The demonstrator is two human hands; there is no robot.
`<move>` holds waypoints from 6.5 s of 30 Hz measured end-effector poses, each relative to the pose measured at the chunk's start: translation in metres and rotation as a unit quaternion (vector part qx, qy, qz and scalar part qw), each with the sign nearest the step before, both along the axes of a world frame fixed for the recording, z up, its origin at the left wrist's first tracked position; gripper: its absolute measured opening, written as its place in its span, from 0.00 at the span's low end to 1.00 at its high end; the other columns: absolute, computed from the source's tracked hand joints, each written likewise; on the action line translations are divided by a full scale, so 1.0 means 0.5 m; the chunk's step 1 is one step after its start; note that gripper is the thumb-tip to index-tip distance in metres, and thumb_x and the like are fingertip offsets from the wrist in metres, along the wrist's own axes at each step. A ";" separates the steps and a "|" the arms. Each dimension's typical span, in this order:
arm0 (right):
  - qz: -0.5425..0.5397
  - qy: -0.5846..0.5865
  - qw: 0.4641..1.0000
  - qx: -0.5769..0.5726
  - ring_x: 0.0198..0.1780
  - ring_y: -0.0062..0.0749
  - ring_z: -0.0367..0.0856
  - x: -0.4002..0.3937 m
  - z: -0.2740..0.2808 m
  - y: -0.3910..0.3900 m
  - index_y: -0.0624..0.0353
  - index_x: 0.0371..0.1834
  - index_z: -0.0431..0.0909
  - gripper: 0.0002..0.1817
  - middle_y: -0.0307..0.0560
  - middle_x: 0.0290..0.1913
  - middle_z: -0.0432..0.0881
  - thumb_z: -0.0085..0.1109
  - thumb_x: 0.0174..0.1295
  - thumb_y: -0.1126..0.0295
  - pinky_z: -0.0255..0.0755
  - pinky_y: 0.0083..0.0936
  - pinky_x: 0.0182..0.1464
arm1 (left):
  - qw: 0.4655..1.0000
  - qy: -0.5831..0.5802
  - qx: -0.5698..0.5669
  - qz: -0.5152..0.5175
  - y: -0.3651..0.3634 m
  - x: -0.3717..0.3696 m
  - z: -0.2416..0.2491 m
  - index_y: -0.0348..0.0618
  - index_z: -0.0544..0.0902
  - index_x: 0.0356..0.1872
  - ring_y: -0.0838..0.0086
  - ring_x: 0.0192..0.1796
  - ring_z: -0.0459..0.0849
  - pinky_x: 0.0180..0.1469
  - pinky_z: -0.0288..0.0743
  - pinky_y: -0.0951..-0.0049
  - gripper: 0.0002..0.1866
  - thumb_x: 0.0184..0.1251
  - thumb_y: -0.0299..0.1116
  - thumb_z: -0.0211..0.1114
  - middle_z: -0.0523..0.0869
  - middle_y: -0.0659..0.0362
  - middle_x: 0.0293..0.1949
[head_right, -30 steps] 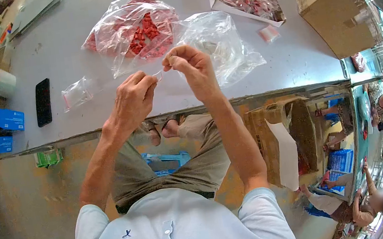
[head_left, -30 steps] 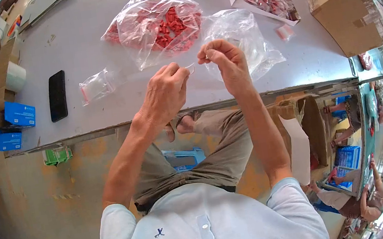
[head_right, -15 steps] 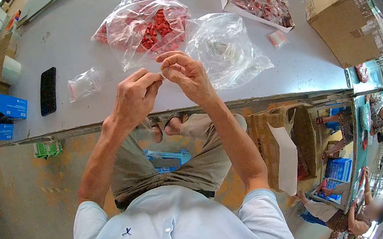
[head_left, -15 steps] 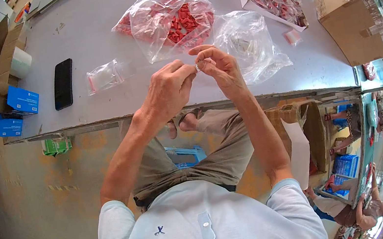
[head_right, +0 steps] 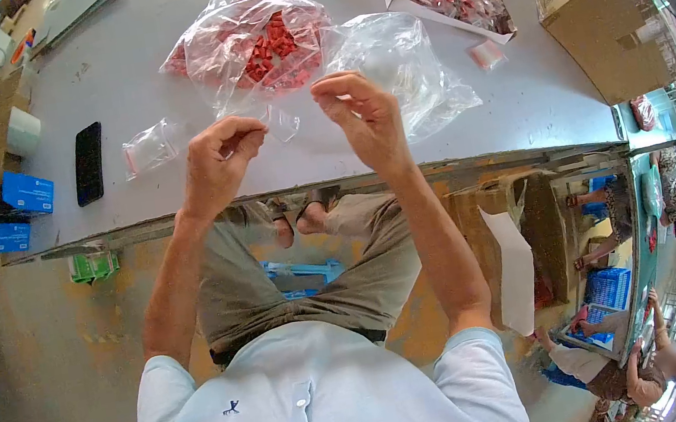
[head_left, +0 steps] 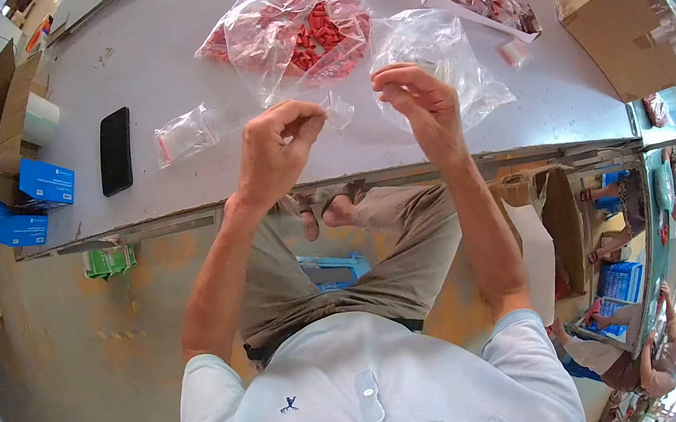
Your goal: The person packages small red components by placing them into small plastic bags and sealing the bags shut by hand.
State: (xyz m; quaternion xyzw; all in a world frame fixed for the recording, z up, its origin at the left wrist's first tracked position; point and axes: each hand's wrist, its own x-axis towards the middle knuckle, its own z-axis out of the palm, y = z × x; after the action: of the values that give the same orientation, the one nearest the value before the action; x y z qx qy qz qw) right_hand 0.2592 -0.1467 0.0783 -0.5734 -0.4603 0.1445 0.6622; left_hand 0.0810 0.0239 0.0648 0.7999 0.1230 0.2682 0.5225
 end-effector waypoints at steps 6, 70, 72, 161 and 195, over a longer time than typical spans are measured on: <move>-0.038 0.056 0.997 -0.031 0.49 0.23 0.86 0.018 0.001 -0.033 0.63 0.53 0.87 0.08 0.42 0.50 0.88 0.61 0.76 0.78 0.81 0.22 0.53 | 0.978 0.016 -0.209 -0.014 0.022 -0.003 -0.008 0.37 0.90 0.47 0.80 0.39 0.86 0.45 0.83 0.76 0.06 0.77 0.25 0.68 0.90 0.60 0.38; -0.050 -0.245 0.937 -0.245 0.29 0.28 0.85 -0.029 0.040 0.038 0.66 0.36 0.85 0.05 0.49 0.29 0.88 0.69 0.63 0.74 0.80 0.28 0.36 | 0.913 -0.028 0.405 0.042 -0.036 0.033 -0.040 0.35 0.86 0.47 0.58 0.45 0.87 0.50 0.84 0.58 0.12 0.62 0.21 0.68 0.85 0.52 0.40; -0.044 -0.319 0.912 -0.253 0.28 0.43 0.86 -0.028 0.029 0.047 0.66 0.34 0.84 0.09 0.51 0.29 0.87 0.70 0.63 0.70 0.80 0.39 0.35 | 0.908 -0.031 0.417 0.032 -0.039 0.030 -0.045 0.34 0.86 0.48 0.59 0.46 0.87 0.53 0.83 0.58 0.14 0.60 0.22 0.67 0.85 0.52 0.40; 0.092 -0.198 0.959 -0.179 0.44 0.24 0.86 -0.009 0.026 0.207 0.56 0.44 0.88 0.06 0.37 0.41 0.91 0.71 0.66 0.77 0.78 0.25 0.44 | 0.979 -0.085 0.148 0.111 0.058 -0.014 -0.124 0.40 0.87 0.45 0.56 0.39 0.87 0.43 0.82 0.56 0.07 0.69 0.21 0.68 0.84 0.52 0.34; 0.094 0.002 0.970 -0.226 0.38 0.17 0.82 -0.062 -0.091 0.161 0.64 0.47 0.86 0.07 0.38 0.36 0.87 0.67 0.73 0.72 0.79 0.22 0.41 | 0.966 -0.040 -0.253 0.014 0.083 -0.020 -0.144 0.33 0.85 0.44 0.76 0.36 0.90 0.39 0.87 0.73 0.03 0.74 0.22 0.68 0.89 0.58 0.36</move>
State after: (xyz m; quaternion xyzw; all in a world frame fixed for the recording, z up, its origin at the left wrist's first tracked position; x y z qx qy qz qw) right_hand 0.2281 -0.0662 0.0327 -0.6625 -0.4662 0.3071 0.4994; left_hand 0.0707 0.0654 -0.0073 0.6282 0.1771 0.2673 0.7089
